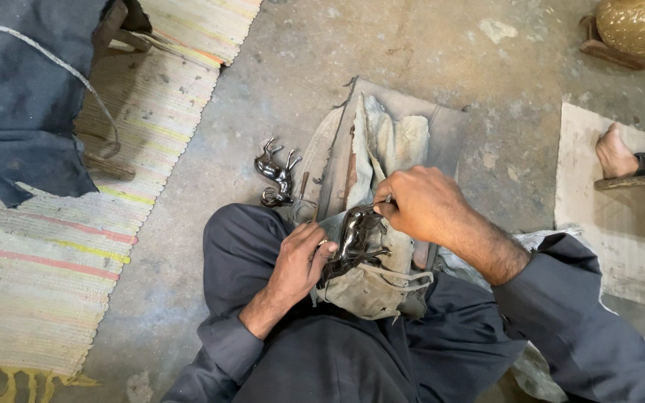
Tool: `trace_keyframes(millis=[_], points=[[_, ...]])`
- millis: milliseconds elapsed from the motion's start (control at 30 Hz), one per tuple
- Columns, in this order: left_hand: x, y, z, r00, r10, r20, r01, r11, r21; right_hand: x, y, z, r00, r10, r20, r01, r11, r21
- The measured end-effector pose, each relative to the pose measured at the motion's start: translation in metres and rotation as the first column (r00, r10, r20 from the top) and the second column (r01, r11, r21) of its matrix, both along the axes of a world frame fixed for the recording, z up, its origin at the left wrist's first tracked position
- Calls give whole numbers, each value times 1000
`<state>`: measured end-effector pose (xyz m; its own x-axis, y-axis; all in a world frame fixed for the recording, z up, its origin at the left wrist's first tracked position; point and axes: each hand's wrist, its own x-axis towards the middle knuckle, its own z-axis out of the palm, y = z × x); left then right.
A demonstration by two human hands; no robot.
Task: The person sits on the floor finishing small metal horse figurines. They hold a figurine on a cloth pad on their lap and work over its surface with a small hand tool, then use pliers to grip and reposition the pieces, setting finished figurines aside and picking up the next one.
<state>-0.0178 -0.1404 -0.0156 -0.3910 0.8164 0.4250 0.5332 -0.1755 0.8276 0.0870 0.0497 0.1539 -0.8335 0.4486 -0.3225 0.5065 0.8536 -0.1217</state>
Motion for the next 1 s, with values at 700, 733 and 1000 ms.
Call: trace_keyframes(millis=[700, 733, 1000], points=[[1, -2, 8, 1000, -5, 21, 5, 1000, -29, 25, -34, -4, 977, 35, -209, -10, 993, 120], [1, -2, 8, 1000, -4, 17, 5, 999, -38, 28, -34, -5, 976, 36, -215, -12, 994, 113], [1, -2, 9, 1000, -7, 21, 8, 1000, -26, 44, -20, -16, 957, 146, -249, -124, 987, 103]])
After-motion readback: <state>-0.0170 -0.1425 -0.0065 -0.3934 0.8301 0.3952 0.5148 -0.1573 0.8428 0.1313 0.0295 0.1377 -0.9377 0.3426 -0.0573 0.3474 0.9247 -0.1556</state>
